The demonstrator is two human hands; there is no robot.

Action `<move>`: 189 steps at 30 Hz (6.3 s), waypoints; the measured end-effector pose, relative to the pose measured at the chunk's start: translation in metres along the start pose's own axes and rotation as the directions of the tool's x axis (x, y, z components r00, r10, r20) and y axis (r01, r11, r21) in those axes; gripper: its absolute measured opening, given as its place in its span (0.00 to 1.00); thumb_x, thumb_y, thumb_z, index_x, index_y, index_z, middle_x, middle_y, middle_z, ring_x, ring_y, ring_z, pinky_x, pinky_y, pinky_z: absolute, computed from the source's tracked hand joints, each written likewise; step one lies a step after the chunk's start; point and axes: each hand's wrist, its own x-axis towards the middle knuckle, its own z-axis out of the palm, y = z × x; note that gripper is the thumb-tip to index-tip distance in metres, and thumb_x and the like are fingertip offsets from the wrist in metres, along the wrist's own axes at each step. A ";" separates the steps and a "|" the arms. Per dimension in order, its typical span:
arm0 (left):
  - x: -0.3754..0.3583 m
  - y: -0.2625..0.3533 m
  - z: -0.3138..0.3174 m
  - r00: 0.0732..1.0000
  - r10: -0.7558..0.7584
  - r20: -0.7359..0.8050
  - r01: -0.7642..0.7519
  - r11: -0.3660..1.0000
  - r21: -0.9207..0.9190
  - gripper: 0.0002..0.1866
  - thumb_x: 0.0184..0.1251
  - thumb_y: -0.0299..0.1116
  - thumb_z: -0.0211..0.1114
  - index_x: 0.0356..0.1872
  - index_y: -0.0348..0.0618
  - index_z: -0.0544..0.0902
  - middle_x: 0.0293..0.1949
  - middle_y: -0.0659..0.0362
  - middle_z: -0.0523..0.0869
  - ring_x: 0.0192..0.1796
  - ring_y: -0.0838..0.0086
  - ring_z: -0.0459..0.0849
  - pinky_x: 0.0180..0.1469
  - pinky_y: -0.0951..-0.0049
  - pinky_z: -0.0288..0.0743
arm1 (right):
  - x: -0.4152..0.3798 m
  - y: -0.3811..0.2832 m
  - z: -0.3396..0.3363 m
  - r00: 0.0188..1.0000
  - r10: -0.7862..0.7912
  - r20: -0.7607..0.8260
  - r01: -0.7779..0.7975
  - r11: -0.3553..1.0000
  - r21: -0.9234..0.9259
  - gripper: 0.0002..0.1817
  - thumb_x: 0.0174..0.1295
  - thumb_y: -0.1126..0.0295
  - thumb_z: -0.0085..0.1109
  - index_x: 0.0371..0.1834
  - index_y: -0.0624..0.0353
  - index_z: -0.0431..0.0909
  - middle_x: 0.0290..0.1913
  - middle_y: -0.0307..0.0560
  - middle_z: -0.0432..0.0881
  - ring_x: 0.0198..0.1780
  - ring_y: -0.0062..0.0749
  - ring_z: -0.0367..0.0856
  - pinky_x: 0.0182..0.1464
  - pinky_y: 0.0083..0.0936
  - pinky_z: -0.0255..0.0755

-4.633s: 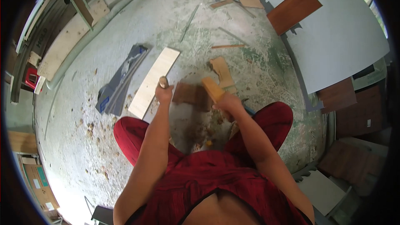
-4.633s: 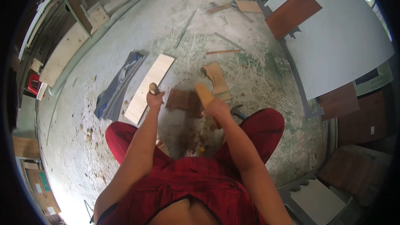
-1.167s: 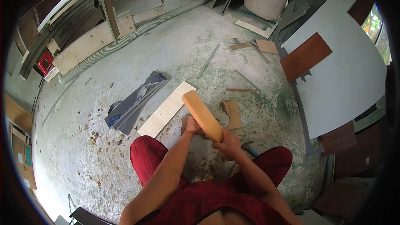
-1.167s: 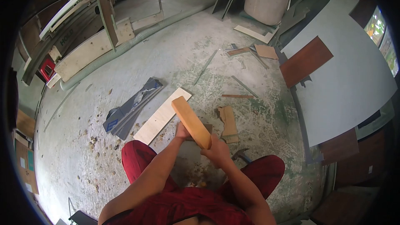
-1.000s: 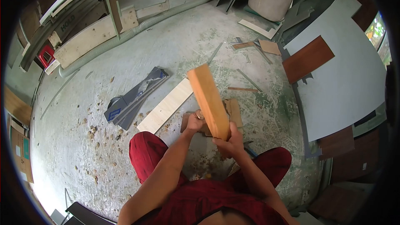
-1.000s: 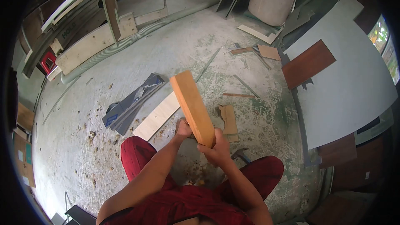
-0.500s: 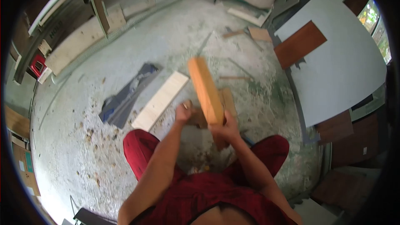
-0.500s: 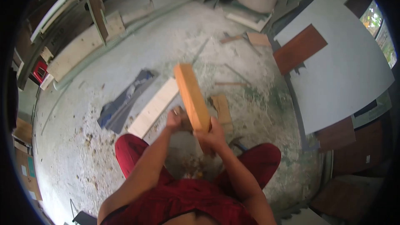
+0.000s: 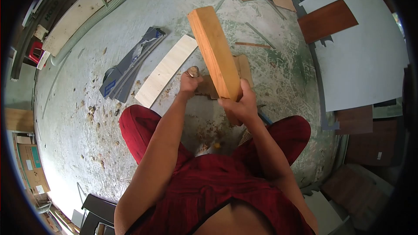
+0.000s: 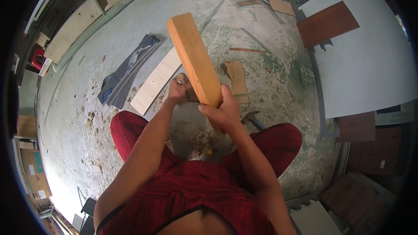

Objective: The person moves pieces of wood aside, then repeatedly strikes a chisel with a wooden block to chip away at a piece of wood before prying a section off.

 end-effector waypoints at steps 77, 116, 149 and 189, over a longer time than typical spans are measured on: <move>-0.016 0.007 0.003 0.984 0.173 0.030 -0.176 0.962 0.208 0.07 0.56 0.28 0.67 0.36 0.41 0.84 0.37 0.57 0.87 0.39 0.76 0.84 0.40 0.73 0.77 | -0.013 0.000 0.009 0.979 0.102 0.175 0.008 0.843 -0.538 0.30 0.39 0.56 0.71 0.40 0.60 0.67 0.32 0.53 0.80 0.36 0.44 0.81 0.40 0.35 0.72; 0.005 -0.027 0.008 0.990 0.089 0.108 -0.092 0.996 0.019 0.10 0.56 0.23 0.67 0.40 0.39 0.82 0.39 0.59 0.87 0.41 0.78 0.83 0.45 0.75 0.77 | -0.003 0.010 -0.009 0.973 0.205 0.104 -0.094 0.767 -0.634 0.33 0.39 0.52 0.71 0.42 0.60 0.66 0.32 0.54 0.80 0.36 0.50 0.80 0.39 0.38 0.71; 0.000 -0.001 0.016 0.981 0.167 -0.101 -0.137 0.958 0.252 0.11 0.50 0.25 0.68 0.36 0.36 0.78 0.31 0.54 0.82 0.33 0.69 0.81 0.33 0.68 0.78 | 0.014 0.018 -0.030 0.961 0.033 -0.276 0.021 0.981 0.190 0.30 0.33 0.61 0.75 0.38 0.66 0.72 0.36 0.51 0.79 0.40 0.33 0.78 0.43 0.27 0.71; 0.042 -0.122 -0.011 0.976 0.191 0.100 -0.175 0.973 -0.151 0.10 0.57 0.23 0.65 0.38 0.43 0.75 0.34 0.60 0.79 0.39 0.74 0.79 0.41 0.71 0.77 | -0.010 0.000 -0.005 0.954 0.241 0.177 -0.089 0.794 -0.602 0.34 0.38 0.50 0.72 0.41 0.62 0.68 0.35 0.58 0.81 0.40 0.54 0.79 0.42 0.41 0.71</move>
